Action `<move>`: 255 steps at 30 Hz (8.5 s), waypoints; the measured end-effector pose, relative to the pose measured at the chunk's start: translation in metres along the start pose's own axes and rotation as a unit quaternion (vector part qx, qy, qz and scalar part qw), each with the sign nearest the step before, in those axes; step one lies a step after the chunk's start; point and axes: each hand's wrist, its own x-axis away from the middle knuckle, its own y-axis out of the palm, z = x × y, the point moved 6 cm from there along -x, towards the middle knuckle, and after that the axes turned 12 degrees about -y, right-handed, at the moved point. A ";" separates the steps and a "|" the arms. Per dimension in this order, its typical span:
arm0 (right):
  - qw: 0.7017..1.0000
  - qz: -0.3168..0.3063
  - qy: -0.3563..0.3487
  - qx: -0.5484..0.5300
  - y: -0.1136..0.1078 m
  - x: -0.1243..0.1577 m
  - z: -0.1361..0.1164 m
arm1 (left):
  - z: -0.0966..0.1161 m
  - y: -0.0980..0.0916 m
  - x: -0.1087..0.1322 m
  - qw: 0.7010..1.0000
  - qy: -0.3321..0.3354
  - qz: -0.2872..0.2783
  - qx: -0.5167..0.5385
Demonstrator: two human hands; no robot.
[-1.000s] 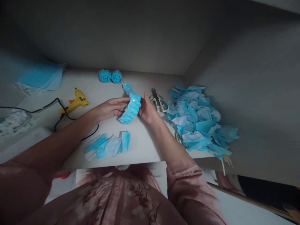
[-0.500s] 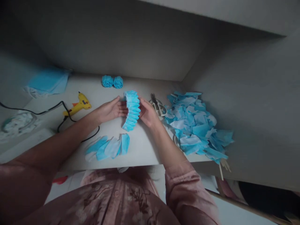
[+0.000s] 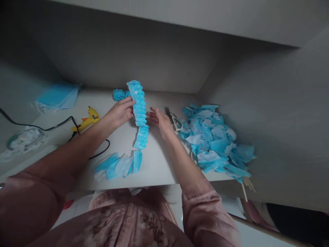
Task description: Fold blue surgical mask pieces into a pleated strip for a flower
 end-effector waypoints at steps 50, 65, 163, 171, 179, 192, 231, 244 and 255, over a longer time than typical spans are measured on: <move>0.989 -0.042 -0.124 0.065 0.024 -0.021 -0.020 | 0.002 -0.008 0.003 0.977 0.099 -0.001 -0.188; 0.992 -0.030 -0.109 0.055 0.022 -0.020 -0.022 | 0.008 -0.017 0.003 0.981 0.102 0.041 -0.158; 0.971 -0.073 -0.161 0.158 0.025 -0.021 -0.018 | 0.002 -0.019 -0.003 0.984 0.116 0.036 -0.133; 0.967 -0.074 -0.170 0.174 0.020 -0.025 -0.014 | -0.005 -0.011 -0.003 0.983 0.090 -0.014 -0.157; 0.975 -0.062 -0.151 0.149 0.020 -0.023 -0.015 | -0.001 -0.017 -0.003 0.988 0.090 0.032 -0.125; 0.964 -0.120 -0.160 0.175 0.021 -0.030 0.001 | -0.006 -0.018 -0.006 0.991 0.088 0.027 -0.095; 0.953 -0.145 -0.183 0.192 0.025 -0.029 0.001 | -0.010 -0.024 -0.010 0.999 0.041 0.017 -0.006; 0.952 -0.099 -0.190 0.220 0.015 -0.033 -0.001 | -0.016 -0.025 -0.011 0.998 0.030 0.007 -0.046; 0.953 -0.114 -0.183 0.215 0.019 -0.031 -0.001 | -0.012 -0.024 -0.013 0.999 0.032 0.012 -0.029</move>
